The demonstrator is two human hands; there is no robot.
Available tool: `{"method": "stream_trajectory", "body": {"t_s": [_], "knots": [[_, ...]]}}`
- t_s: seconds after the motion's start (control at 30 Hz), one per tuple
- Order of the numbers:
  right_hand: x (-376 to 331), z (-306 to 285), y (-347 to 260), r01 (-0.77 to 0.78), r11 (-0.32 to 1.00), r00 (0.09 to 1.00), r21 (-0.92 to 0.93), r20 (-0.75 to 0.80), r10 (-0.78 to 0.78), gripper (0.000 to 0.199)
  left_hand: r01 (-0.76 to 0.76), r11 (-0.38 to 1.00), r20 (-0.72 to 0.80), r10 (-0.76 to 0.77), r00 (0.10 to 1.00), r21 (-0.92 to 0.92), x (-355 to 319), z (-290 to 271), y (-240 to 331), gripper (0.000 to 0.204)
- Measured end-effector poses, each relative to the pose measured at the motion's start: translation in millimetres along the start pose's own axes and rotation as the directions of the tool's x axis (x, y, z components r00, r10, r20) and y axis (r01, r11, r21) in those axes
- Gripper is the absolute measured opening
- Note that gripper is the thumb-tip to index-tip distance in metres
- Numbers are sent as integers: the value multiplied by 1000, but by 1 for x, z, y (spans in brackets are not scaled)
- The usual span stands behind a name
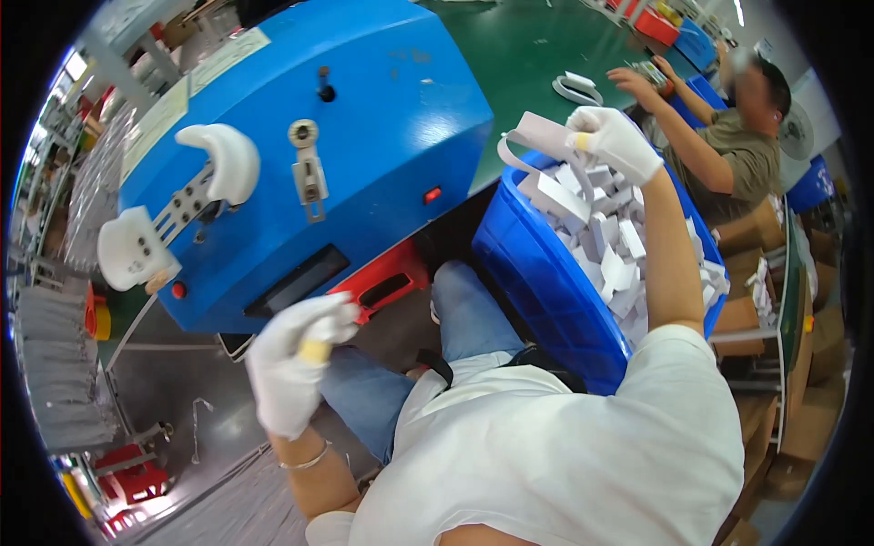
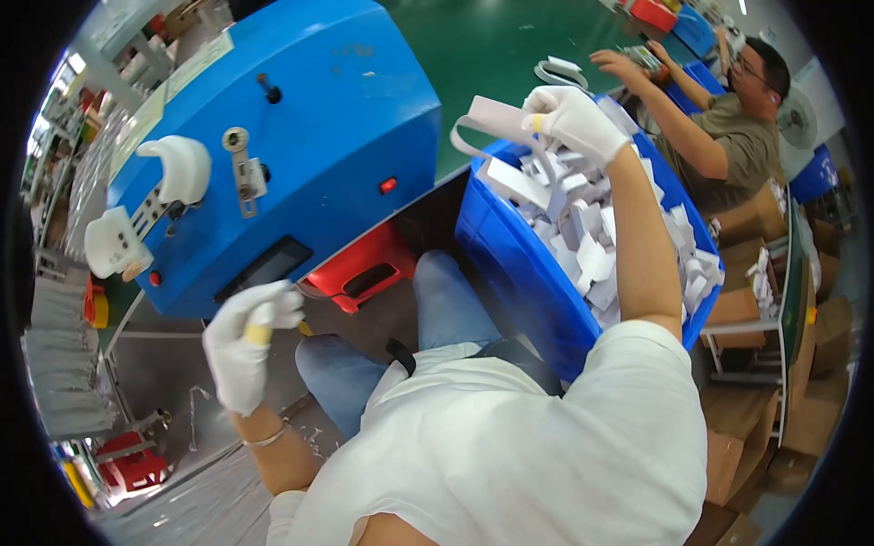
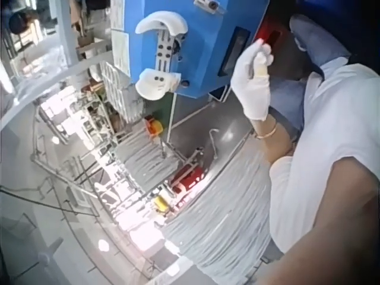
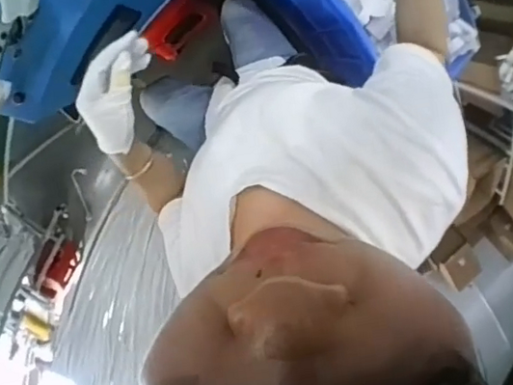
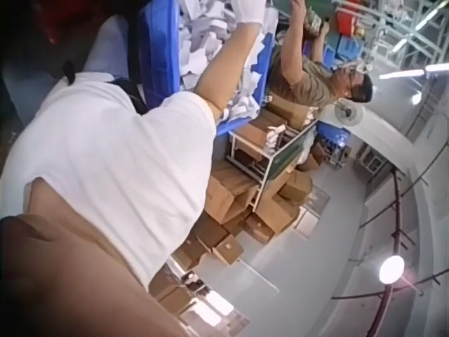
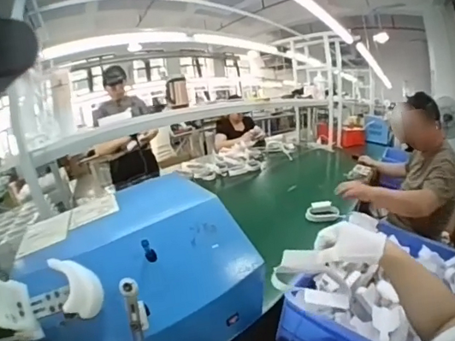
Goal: The worker is taking fiber optic cables, inserting them into a testing or processing machine, and then placing them into plastic cases and blue bins.
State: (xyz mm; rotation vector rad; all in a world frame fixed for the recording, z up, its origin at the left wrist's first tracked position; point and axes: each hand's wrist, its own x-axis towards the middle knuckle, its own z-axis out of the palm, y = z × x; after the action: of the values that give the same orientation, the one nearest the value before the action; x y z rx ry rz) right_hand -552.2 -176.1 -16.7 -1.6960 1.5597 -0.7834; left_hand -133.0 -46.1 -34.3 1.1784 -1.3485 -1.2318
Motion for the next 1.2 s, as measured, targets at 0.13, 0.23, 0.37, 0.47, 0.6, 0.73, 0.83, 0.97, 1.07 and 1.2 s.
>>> {"method": "stream_trajectory", "body": {"t_s": [0.13,0.23,0.37,0.47,0.6,0.73,0.83,0.97,1.07,1.2], "knots": [[-17,42,-60,160,975,978,153,109,-177,9,-232,960,67,224,972,155,19,40,4,34],[-30,81,-91,2,920,932,393,332,-144,17,-479,762,-27,543,839,435,26,40,4,37],[-52,124,-96,124,774,967,621,100,-235,33,-270,917,-267,350,898,295,3,32,8,29],[-72,169,-115,198,627,978,754,-109,-178,53,-473,880,-469,436,768,44,-23,30,-16,53],[-85,195,-137,58,590,992,805,18,-122,42,-457,815,-357,570,740,356,-36,44,-15,61],[-89,208,-154,-151,738,858,658,458,-233,12,-560,812,-648,518,558,167,-14,32,4,49],[-83,189,-162,423,871,844,248,241,-479,18,-524,852,-681,377,627,-10,-2,12,36,34],[-50,170,-198,832,519,446,-194,-322,-835,40,-463,882,-577,423,699,86,0,1,72,23],[-31,163,-215,895,354,309,-270,-197,-930,31,-498,867,-462,432,775,-26,1,0,88,18],[-35,137,-225,901,420,375,-113,-284,-882,21,-545,835,-474,453,755,-71,-4,-12,99,15]]}}
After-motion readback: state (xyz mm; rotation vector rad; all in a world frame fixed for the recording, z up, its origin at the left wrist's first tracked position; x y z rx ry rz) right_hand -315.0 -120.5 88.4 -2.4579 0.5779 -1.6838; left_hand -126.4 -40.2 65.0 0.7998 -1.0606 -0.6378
